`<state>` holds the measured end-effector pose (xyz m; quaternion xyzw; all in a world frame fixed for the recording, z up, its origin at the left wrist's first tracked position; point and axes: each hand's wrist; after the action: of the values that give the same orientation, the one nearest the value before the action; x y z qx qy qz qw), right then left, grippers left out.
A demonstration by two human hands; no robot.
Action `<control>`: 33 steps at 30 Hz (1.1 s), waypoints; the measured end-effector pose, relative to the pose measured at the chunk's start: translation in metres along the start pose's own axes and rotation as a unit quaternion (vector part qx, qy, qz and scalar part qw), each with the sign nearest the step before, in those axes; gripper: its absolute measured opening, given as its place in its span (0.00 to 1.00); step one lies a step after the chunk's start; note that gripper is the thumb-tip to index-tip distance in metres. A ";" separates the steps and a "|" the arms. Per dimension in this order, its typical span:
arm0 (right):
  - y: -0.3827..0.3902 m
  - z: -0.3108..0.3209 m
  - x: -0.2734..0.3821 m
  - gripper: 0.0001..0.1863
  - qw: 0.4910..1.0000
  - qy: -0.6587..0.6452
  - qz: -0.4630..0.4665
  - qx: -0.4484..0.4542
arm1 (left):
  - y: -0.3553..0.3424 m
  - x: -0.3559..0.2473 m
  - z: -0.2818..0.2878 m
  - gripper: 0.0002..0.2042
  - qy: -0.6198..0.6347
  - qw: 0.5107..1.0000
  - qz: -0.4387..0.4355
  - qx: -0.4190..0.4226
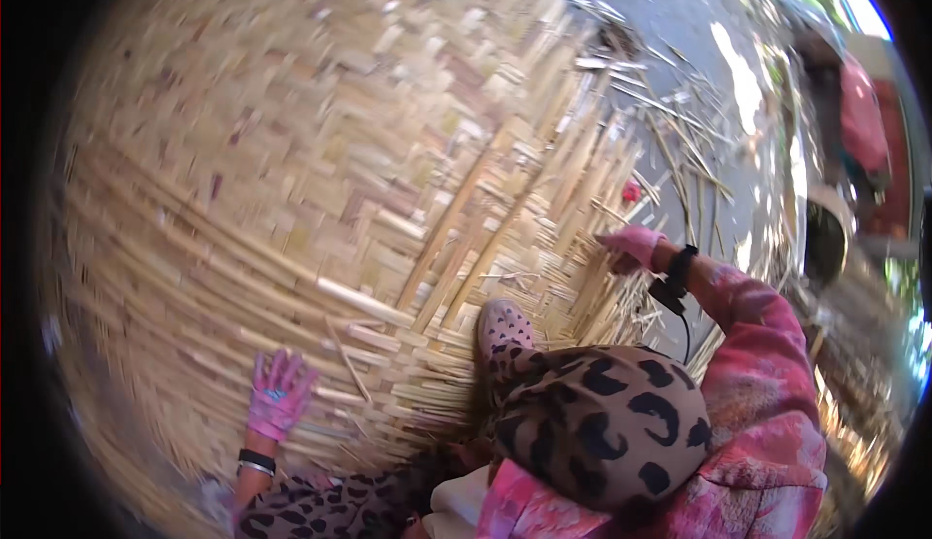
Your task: Weaving bamboo strips into a large mat on the floor.
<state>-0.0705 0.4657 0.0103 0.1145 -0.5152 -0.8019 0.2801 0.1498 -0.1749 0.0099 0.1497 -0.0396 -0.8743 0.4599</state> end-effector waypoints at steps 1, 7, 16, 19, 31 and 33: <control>0.008 0.010 0.014 0.26 0.992 0.092 0.006 0.088 | 0.009 -0.010 0.010 0.28 0.004 0.996 0.089 -0.017; 0.044 0.021 0.119 0.26 0.949 0.279 0.042 0.141 | 0.183 -0.110 0.001 0.20 0.252 0.608 0.715 -0.237; 0.064 -0.021 0.069 0.20 0.763 0.461 0.142 0.430 | 0.182 -0.257 -0.114 0.17 0.215 0.554 0.801 0.073; 0.072 -0.015 0.091 0.20 0.780 0.499 0.150 0.347 | 0.171 -0.259 -0.134 0.16 0.085 0.612 0.786 -0.015; 0.224 -0.096 0.140 0.23 0.720 0.394 0.502 0.272 | 0.191 -0.287 -0.087 0.18 0.089 0.672 0.726 -0.115; 0.286 -0.120 0.109 0.23 0.648 0.399 0.526 0.379 | 0.199 -0.308 -0.081 0.19 0.100 0.676 0.720 -0.121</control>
<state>-0.0086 0.2230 0.2233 0.2297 -0.5864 -0.1316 0.7656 0.4953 -0.0321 0.0436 0.1045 0.0168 -0.2499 0.9625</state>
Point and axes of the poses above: each hand's wrist, its own y-axis away from the middle knuckle, its own z-axis out of the back of the hand, x = y × z, and after that the axes turned 7 degrees about -x, right-handed
